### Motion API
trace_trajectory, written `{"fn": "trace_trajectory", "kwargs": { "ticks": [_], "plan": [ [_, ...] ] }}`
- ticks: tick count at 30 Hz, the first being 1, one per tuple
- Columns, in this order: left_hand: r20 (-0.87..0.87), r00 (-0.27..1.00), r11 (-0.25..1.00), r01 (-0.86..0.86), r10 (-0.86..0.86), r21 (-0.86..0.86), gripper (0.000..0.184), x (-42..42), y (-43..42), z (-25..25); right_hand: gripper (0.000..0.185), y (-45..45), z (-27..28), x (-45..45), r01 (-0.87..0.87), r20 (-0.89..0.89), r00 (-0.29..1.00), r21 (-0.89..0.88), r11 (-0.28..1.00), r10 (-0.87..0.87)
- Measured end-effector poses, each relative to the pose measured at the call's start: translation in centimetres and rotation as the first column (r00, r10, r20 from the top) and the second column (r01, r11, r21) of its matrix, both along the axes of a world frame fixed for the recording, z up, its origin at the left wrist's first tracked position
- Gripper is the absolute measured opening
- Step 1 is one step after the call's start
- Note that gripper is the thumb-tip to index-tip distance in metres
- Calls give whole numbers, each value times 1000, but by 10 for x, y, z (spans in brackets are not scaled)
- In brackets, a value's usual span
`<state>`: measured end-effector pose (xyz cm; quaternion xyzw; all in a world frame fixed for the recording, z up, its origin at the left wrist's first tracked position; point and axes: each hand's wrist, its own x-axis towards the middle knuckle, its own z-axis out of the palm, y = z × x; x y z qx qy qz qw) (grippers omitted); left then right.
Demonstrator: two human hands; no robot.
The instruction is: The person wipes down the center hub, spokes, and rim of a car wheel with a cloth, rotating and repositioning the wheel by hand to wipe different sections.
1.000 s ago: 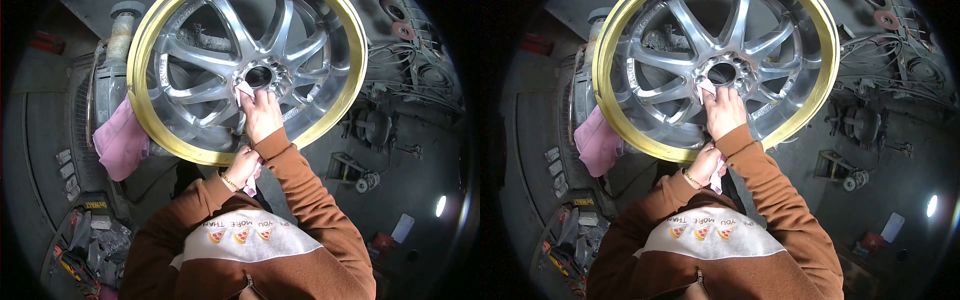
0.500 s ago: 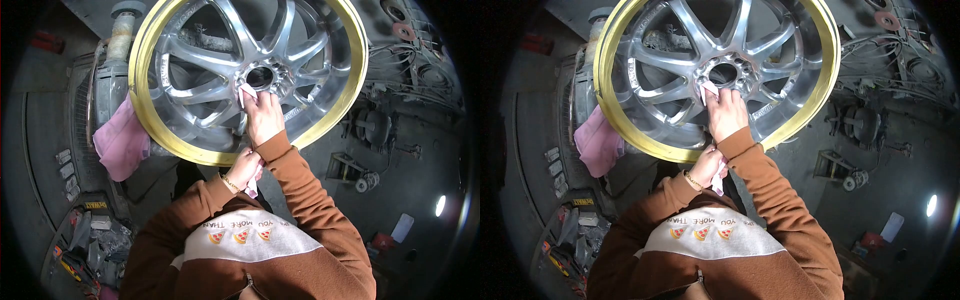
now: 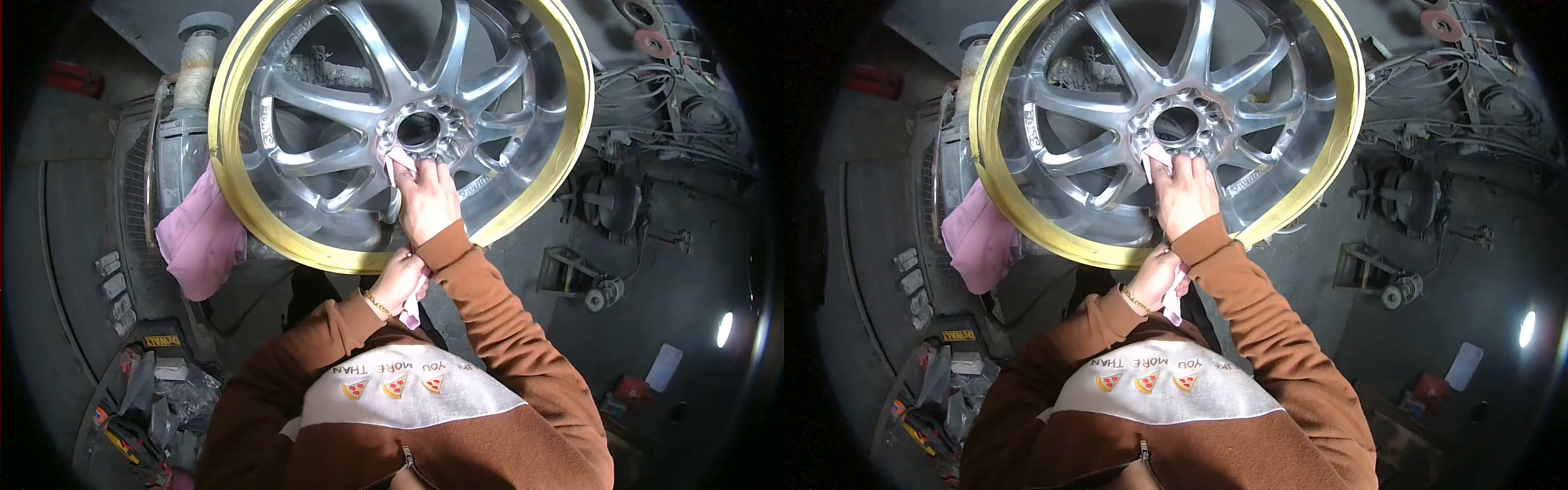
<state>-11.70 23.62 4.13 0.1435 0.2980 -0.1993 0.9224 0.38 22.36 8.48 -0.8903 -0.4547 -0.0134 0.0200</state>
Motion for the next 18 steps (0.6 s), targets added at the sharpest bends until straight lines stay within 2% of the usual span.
{"fn": "trace_trajectory", "kwargs": {
  "ticks": [2,6,7,8,9,11,12,15,17,18],
  "plan": [
    [-19,997,997,-79,79,11,16,3,-1,-1,39,5,3,3,-11,-19,1000,11,1000,12],
    [50,998,999,-26,24,42,17,6,2,1,35,2,5,6,-35,-2,999,-1,999,35],
    [-40,999,999,-17,19,41,21,9,2,12,33,-2,7,6,-19,-1,1000,-24,1000,19],
    [-35,999,999,-14,16,42,21,9,1,12,32,-7,9,6,-3,2,1000,-47,999,3],
    [44,998,999,42,-44,27,23,9,1,11,33,-11,14,6,39,-7,999,-95,995,-40],
    [158,982,995,100,-99,7,24,9,-3,12,37,-20,17,6,46,11,999,-69,997,-46],
    [159,982,995,99,-98,7,24,9,-4,13,42,-22,17,6,55,24,998,-42,998,-54],
    [121,985,992,115,-119,45,24,12,-5,15,43,-17,15,9,18,8,1000,-38,999,-18],
    [22,1000,999,18,-18,34,24,14,-3,15,41,-10,9,13,-20,-15,1000,-28,999,19],
    [21,1000,999,20,-21,35,24,15,-3,12,41,-9,8,15,-18,-16,1000,-28,999,17]
  ]
}}
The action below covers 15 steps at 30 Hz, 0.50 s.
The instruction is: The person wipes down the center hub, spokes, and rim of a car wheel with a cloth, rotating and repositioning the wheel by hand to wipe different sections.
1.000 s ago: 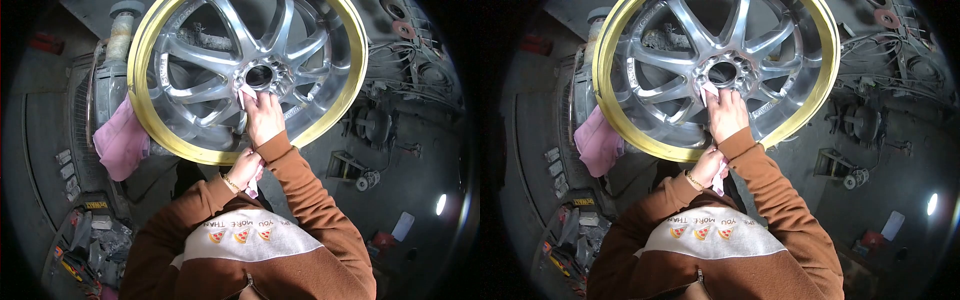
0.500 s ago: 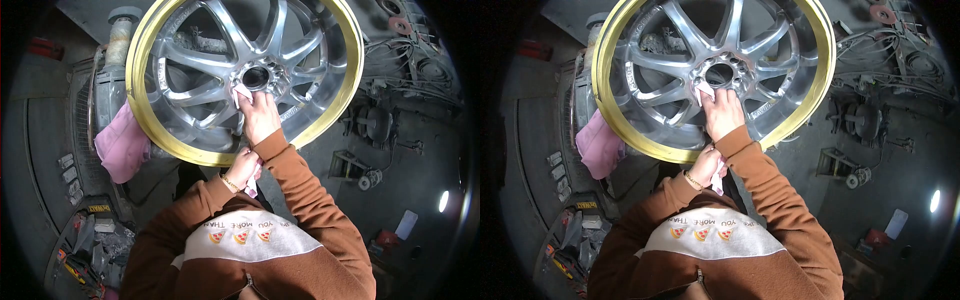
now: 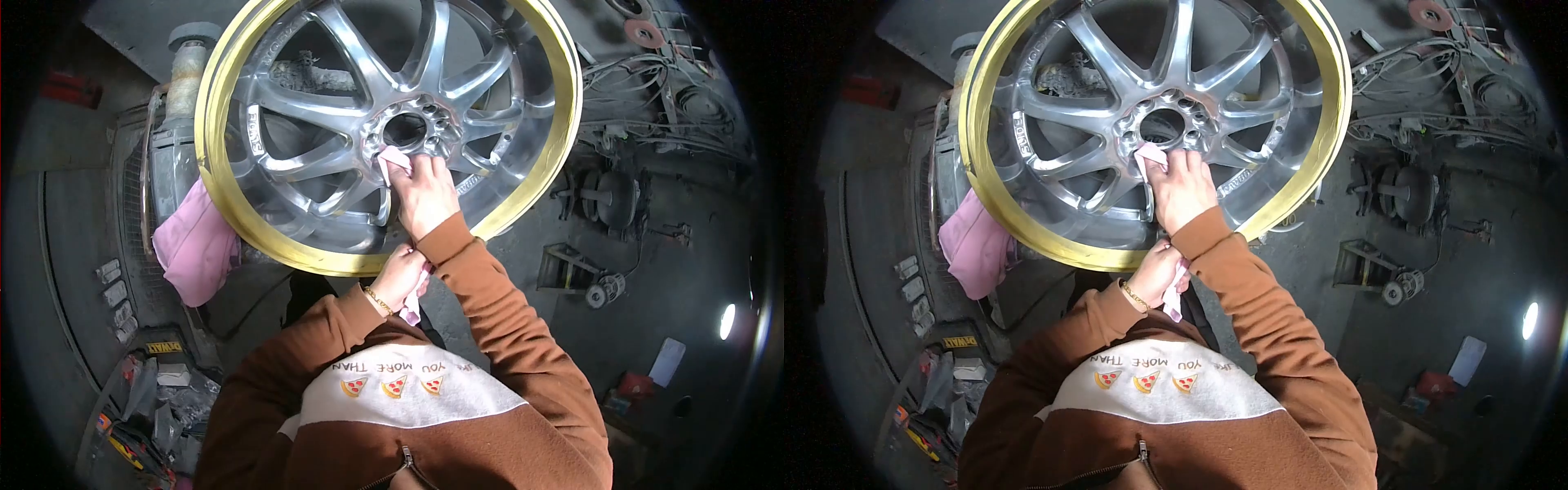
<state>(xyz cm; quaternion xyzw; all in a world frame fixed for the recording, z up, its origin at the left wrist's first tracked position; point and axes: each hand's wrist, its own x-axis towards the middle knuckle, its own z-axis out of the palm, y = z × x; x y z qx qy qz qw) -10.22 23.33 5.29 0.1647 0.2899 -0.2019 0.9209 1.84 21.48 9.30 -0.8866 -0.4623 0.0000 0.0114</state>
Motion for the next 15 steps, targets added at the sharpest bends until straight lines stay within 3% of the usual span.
{"fn": "trace_trajectory", "kwargs": {
  "ticks": [4,15],
  "plan": [
    [38,999,1000,-2,3,-7,21,0,-4,-6,28,-4,1,1,-44,12,999,0,999,44],
    [44,999,998,22,-20,-52,22,7,-2,1,43,-4,10,6,-60,-31,998,-43,997,58]
  ]
}}
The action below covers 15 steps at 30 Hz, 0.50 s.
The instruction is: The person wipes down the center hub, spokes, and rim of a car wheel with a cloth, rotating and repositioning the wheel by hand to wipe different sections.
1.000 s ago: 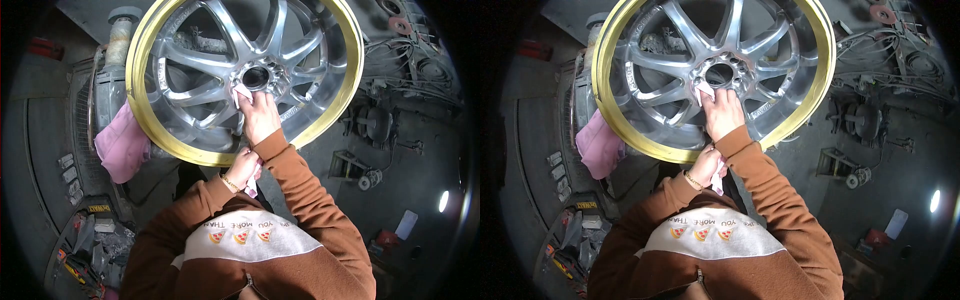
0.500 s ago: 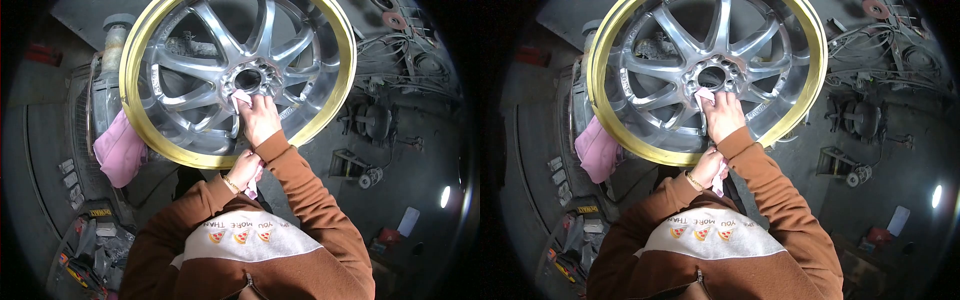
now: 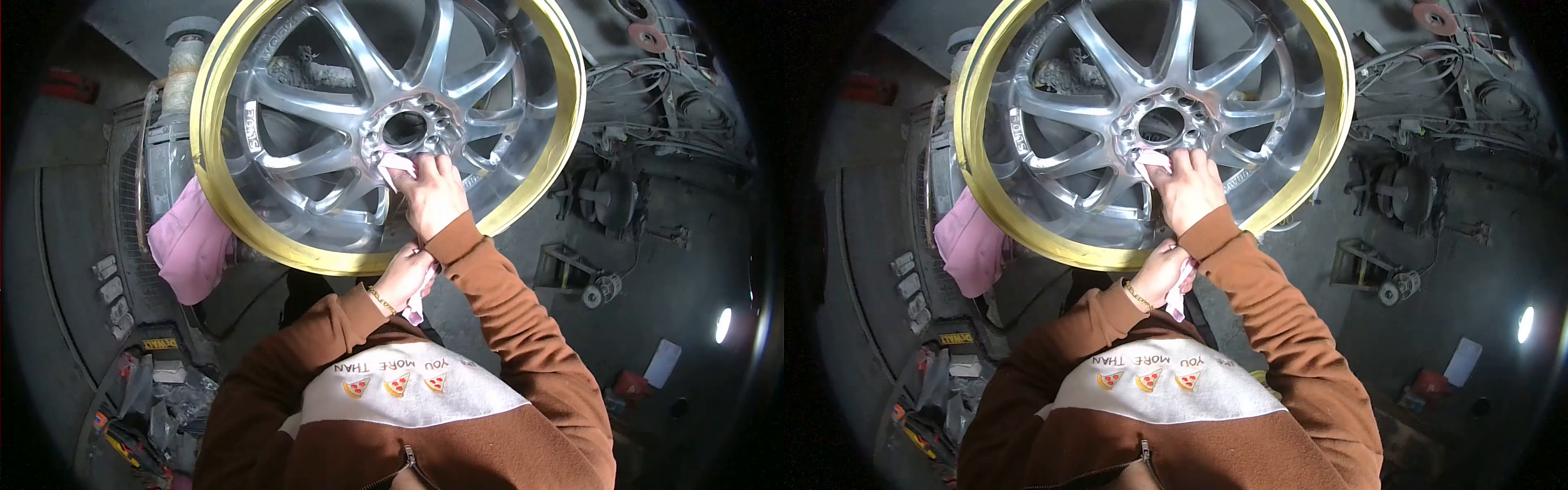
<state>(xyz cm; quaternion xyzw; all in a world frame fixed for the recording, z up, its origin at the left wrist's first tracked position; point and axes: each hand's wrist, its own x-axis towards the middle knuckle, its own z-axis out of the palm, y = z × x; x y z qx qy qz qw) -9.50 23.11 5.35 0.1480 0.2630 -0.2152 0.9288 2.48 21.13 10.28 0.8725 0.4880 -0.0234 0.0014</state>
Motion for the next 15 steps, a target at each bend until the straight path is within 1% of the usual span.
{"fn": "trace_trajectory", "kwargs": {
  "ticks": [2,4,5,7,8,10,11,13,15],
  "plan": [
    [-8,1000,1000,-5,5,-6,23,0,-2,-2,44,2,-1,-1,-1,3,1000,-7,1000,1],
    [-30,997,998,-65,65,27,21,1,1,1,44,4,-5,-1,-20,11,1000,8,1000,20],
    [-33,997,997,-66,67,26,21,-1,0,-1,44,4,-5,-1,-21,9,1000,7,1000,21],
    [30,999,1000,-10,10,5,18,-4,-1,-5,43,2,-2,-1,-15,-13,1000,57,998,16],
    [29,1000,1000,-10,10,6,18,-6,-2,-6,43,1,1,-1,-14,-15,1000,58,998,15],
    [61,998,1000,-12,11,8,13,-5,-2,1,41,0,10,2,0,-86,996,71,998,6],
    [66,998,1000,-14,13,9,13,-4,0,6,41,-3,13,3,-2,-81,997,72,997,8],
    [93,996,999,7,-10,42,10,-5,4,11,41,-10,16,4,95,-77,993,65,993,-90],
    [92,996,999,0,-5,49,9,-6,5,10,43,-10,9,3,107,-103,990,57,993,-101]
  ]
}}
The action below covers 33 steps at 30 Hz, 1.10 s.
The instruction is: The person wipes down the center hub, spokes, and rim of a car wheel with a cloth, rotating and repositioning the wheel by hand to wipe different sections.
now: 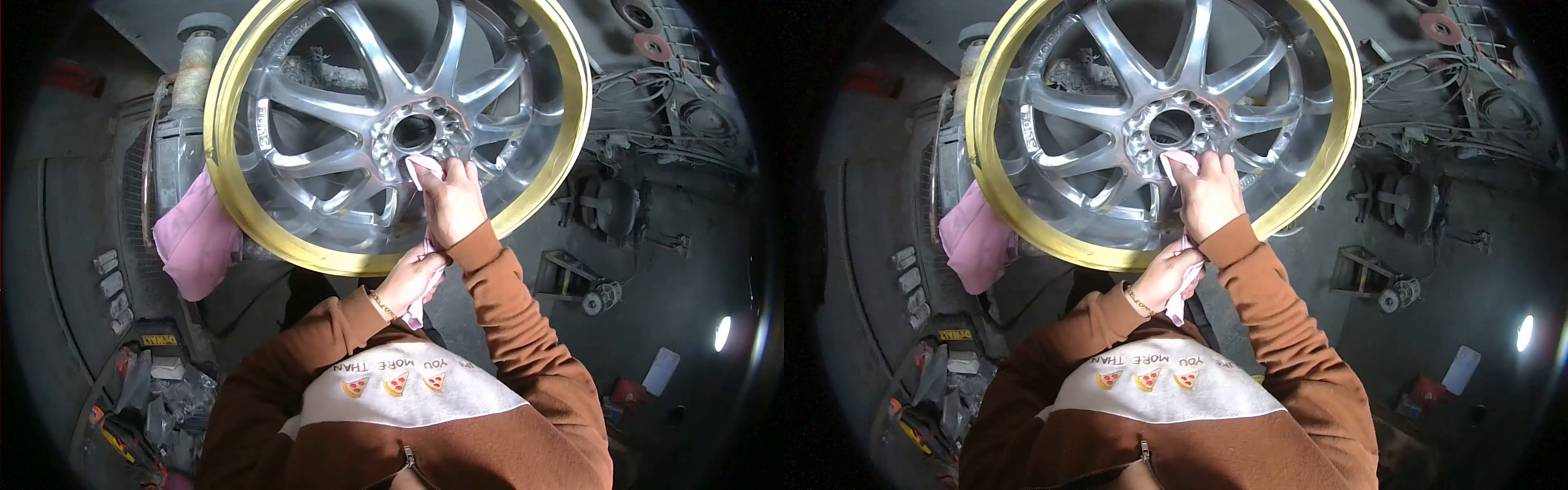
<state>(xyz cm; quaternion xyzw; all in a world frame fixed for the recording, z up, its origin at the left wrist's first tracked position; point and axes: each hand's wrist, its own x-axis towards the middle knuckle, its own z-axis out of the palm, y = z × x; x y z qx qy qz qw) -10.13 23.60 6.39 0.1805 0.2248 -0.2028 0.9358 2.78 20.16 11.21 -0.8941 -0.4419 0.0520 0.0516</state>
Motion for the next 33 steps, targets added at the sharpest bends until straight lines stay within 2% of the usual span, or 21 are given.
{"fn": "trace_trajectory", "kwargs": {
  "ticks": [4,7,9,12,14,17,20,24,27,30,33],
  "plan": [
    [-41,999,999,4,-5,-32,12,-2,-4,-12,37,11,-18,-5,-67,38,997,-1,998,67],
    [-52,998,999,22,-23,-29,15,-3,-4,-5,41,7,-17,-9,-57,52,997,58,997,54],
    [-58,998,1000,24,-25,-14,18,-4,-7,-3,45,-1,-14,-10,2,-17,1000,36,999,-1],
    [11,998,998,61,-61,-2,19,-6,-14,-14,47,1,-11,-19,7,1,1000,61,998,-7],
    [-104,995,998,7,-13,-59,18,-9,-17,-17,40,2,-16,-20,-13,25,1000,6,1000,13],
    [-129,991,1000,-21,21,-1,15,-5,-13,-19,37,9,-22,-13,-26,48,999,67,997,22],
    [-181,981,998,-68,64,-15,19,-1,-11,-15,46,12,-23,-12,-34,57,998,48,998,31],
    [-143,990,1000,1,-2,-12,13,-4,-13,-11,39,7,-19,-16,5,1,1000,42,999,-5],
    [-94,996,998,-1,-5,-66,13,-7,-14,-17,37,11,-21,-19,-12,48,999,49,999,10],
    [-145,988,998,-53,56,26,15,-3,-11,-19,39,19,-24,-19,-33,117,993,22,999,30],
    [-166,984,998,-67,66,0,15,-8,-10,-18,37,19,-21,-21,-2,44,999,-6,1000,2]
  ]
}}
